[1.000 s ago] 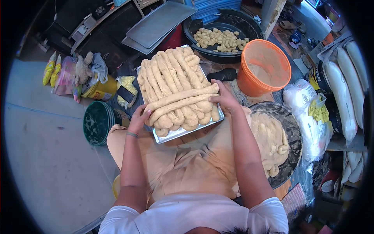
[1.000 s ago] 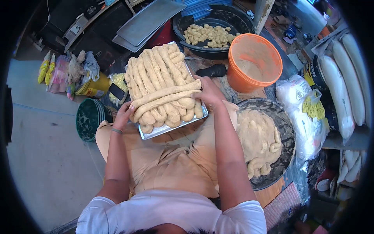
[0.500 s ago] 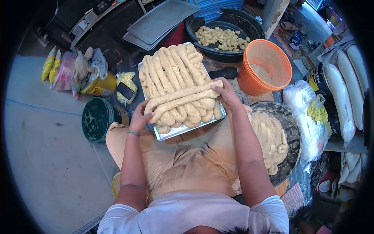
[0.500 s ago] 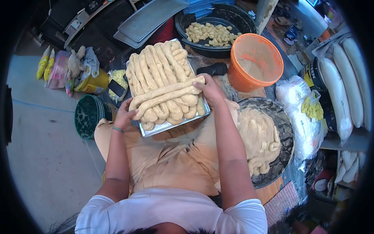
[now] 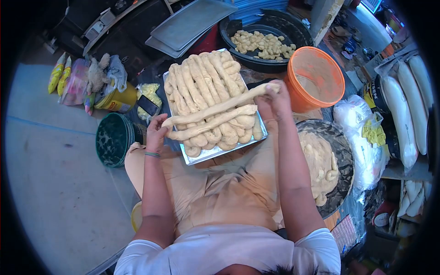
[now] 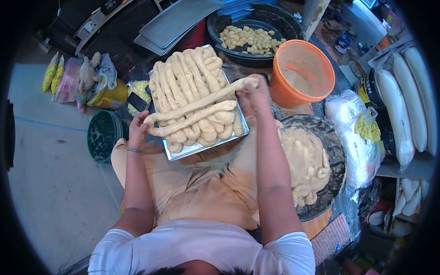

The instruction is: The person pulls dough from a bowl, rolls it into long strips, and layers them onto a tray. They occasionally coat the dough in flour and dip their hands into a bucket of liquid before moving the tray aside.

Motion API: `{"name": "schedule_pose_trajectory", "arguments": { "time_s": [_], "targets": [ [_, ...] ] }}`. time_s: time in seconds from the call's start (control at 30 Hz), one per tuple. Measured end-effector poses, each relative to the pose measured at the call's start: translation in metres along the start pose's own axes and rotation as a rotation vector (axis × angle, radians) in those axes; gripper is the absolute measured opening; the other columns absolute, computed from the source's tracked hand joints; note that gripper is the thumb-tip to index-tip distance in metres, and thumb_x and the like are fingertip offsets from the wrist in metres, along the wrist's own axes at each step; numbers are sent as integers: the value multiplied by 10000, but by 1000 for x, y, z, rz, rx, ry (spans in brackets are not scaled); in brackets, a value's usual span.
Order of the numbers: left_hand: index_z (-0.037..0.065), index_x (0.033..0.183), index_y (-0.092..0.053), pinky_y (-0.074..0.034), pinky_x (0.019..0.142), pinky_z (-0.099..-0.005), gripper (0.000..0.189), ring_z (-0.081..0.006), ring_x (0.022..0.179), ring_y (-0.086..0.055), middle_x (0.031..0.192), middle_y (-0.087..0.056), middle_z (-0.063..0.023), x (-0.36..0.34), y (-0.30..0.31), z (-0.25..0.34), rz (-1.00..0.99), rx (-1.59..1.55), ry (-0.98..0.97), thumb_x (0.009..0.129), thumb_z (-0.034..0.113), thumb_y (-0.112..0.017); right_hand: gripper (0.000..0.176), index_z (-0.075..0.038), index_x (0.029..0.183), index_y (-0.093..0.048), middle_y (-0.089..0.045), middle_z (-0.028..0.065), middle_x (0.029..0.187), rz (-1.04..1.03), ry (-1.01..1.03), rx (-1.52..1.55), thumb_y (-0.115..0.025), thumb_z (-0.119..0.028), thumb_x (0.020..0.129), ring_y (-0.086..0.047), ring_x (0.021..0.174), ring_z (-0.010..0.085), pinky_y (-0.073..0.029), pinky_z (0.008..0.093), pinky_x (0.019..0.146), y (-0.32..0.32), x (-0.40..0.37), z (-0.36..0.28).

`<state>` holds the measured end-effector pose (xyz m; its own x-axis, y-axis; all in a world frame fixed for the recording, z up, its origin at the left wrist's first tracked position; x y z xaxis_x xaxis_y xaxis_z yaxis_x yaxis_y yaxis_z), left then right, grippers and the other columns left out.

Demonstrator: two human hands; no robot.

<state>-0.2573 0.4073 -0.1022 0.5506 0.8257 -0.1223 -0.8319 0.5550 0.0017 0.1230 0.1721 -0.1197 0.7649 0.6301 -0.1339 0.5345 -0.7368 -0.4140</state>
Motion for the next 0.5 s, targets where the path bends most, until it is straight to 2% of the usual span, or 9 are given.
{"name": "schedule_pose_trajectory", "arguments": {
  "time_s": [0.03,0.1,0.17,0.3,0.33,0.43,0.47,0.5],
  "targets": [
    [16,1209,-538,-432,892,-263,473,-140,990,-536,1092,-554,-49,-2,-3,6,12,1,-46,742,-47,-569,206,-48,1095,-451,-565,100,988,40,83,44,-551,-83,918,-615,892,224,-574,377,668,2,2,-21],
    [18,1215,-536,-431,894,-263,462,-139,1010,-526,1108,-553,-47,-6,-9,9,-7,75,-91,759,-24,-594,232,-68,1127,-439,-564,111,999,178,21,204,-549,-99,925,-614,882,237,-573,372,684,11,-7,-48],
    [19,1220,-535,-435,886,-262,458,-136,1027,-513,1123,-548,-42,-5,-21,7,-73,219,-95,771,6,-630,271,-72,1151,-420,-563,109,1002,184,45,213,-557,-97,919,-618,861,231,-573,350,670,43,10,-37],
    [17,1203,-550,-472,817,-260,436,-120,1011,-518,1126,-548,-43,-21,-51,13,-115,538,-170,786,45,-674,340,-64,1202,-404,-570,108,1013,214,65,204,-573,-104,911,-616,863,216,-562,335,671,66,10,-29],
    [13,1164,-570,-476,805,-254,386,-107,971,-540,1077,-574,-37,-20,-47,12,-107,605,-192,788,24,-659,353,-64,1211,-403,-571,107,1015,236,104,209,-579,-108,908,-614,867,213,-556,328,660,68,7,-31],
    [12,1116,-590,-473,779,-241,336,-95,903,-554,1016,-586,-24,-17,-36,4,-201,261,5,783,1,-640,371,-57,1218,-423,-577,103,1028,334,259,180,-597,-113,896,-608,881,201,-538,311,658,68,-1,-44],
    [12,1072,-603,-471,771,-239,283,-95,850,-563,960,-590,-13,-18,-34,6,-212,213,-12,790,-5,-614,363,-51,1208,-443,-579,101,1036,392,338,141,-603,-109,888,-605,886,196,-531,308,677,67,-3,-54],
    [10,1073,-601,-472,771,-239,283,-95,856,-564,972,-588,-19,-18,-32,3,-209,272,-23,791,-2,-609,355,-45,1198,-464,-581,100,1044,449,418,103,-610,-105,881,-603,892,191,-524,304,697,65,-6,-64]
  ]
}}
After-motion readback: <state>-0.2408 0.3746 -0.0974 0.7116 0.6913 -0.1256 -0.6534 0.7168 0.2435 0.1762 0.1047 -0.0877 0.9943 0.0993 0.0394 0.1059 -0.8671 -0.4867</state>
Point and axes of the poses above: each hand's wrist, its own x-axis towards the middle knuckle, its own y-axis out of the back of the hand, z = x × y, the point moved 7 cm from there along x, towards the middle knuckle
